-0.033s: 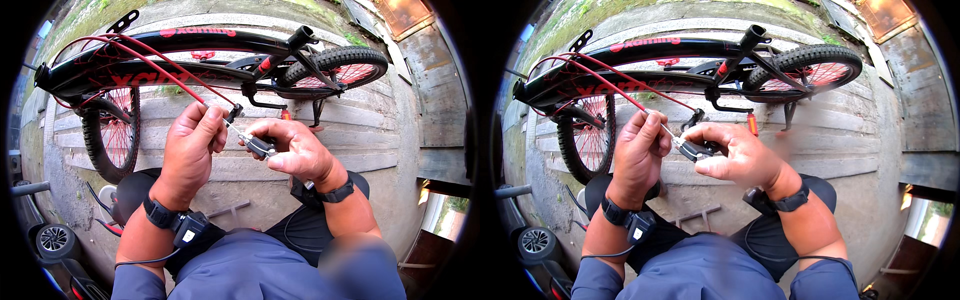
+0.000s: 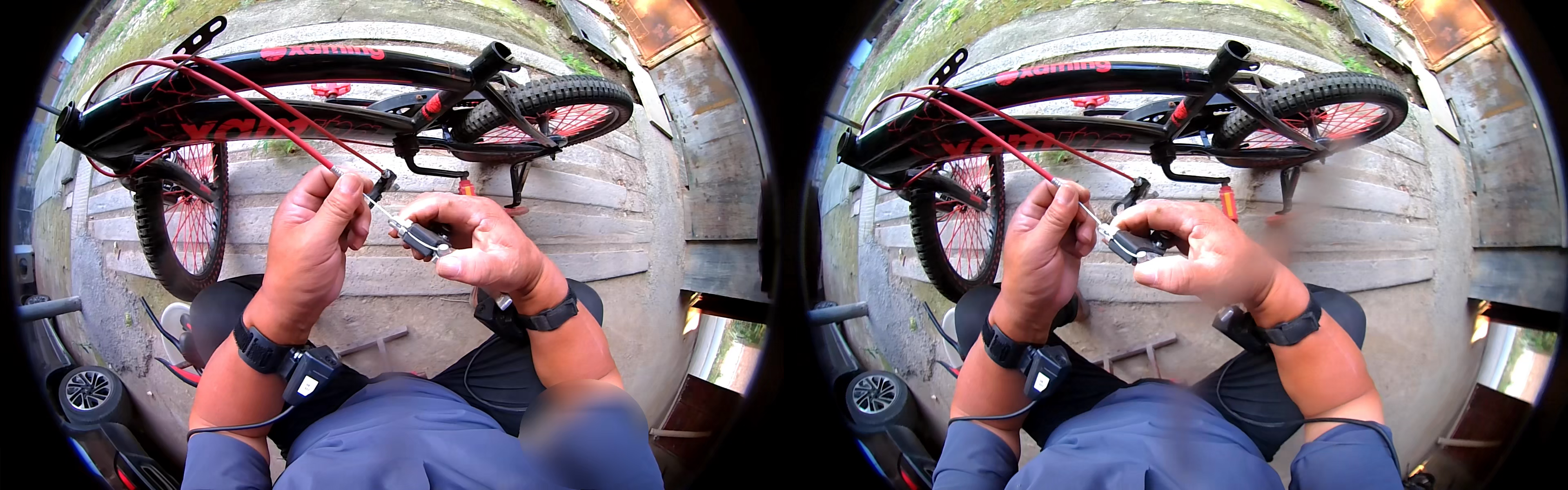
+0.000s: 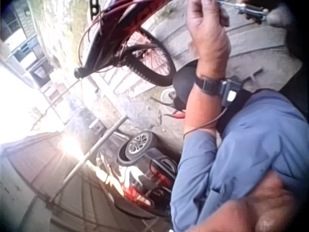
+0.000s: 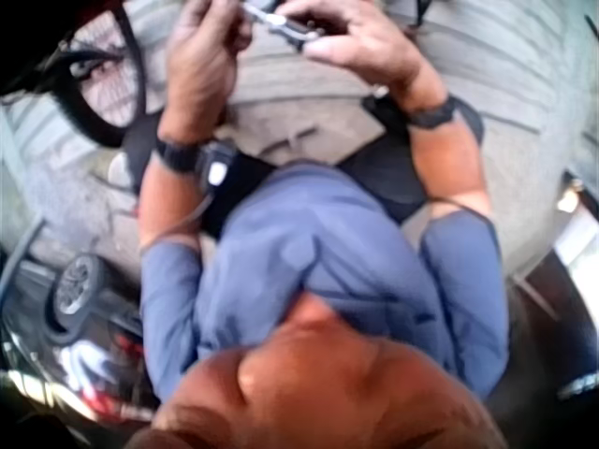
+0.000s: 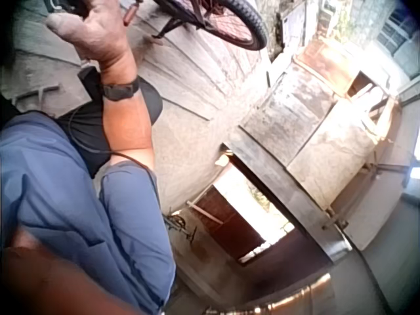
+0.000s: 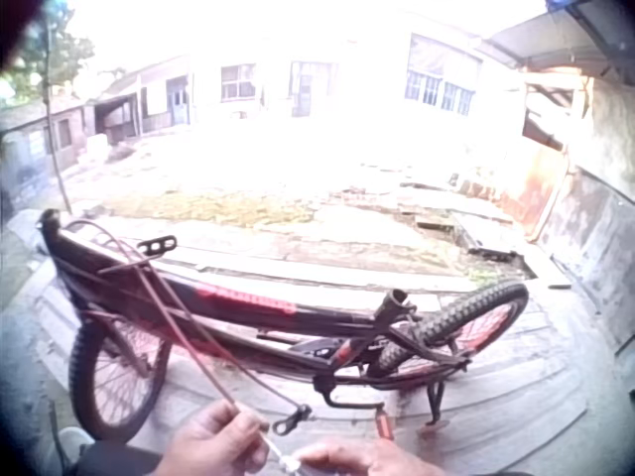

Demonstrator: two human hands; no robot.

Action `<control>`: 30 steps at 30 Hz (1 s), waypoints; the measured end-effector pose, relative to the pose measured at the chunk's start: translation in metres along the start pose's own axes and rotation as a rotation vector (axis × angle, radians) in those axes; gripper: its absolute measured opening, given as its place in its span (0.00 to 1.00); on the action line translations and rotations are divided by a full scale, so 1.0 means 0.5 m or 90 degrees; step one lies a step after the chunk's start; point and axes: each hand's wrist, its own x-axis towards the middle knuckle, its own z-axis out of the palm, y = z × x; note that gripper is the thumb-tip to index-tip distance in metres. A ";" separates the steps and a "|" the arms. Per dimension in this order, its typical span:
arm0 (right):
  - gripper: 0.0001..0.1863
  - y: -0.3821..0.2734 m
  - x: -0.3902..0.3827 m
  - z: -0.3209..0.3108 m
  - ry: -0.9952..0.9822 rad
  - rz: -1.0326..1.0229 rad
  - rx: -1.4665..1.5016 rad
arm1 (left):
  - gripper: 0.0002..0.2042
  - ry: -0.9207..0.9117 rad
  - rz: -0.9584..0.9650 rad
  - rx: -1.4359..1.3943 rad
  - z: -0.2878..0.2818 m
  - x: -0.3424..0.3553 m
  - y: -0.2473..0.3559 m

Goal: The person adjusts a red brake cable on a black and red bicycle using a silver multi-tool. They manipulate the cable housing and ferrule at the brake lever, then route the cable through the frame and toward the front fork. The person repeatedly tightens and adjusts the cable connection at the lever throughout the clip.

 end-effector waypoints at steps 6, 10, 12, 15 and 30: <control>0.32 -0.006 0.001 0.004 0.013 0.003 -0.001 | 0.09 -0.007 -0.002 0.009 -0.001 0.000 0.001; 0.31 -0.004 0.003 0.001 0.015 -0.009 -0.040 | 0.09 -0.023 -0.005 0.017 -0.002 -0.001 0.000; 0.31 0.002 0.005 -0.006 -0.001 -0.008 -0.044 | 0.09 -0.036 -0.012 0.020 -0.002 -0.003 -0.001; 0.30 0.004 0.006 -0.006 -0.008 -0.015 -0.036 | 0.09 -0.043 -0.024 0.017 0.003 -0.006 0.002; 0.24 0.033 0.008 -0.018 -0.025 -0.114 -0.004 | 0.10 -0.230 -0.105 0.057 0.006 -0.013 0.006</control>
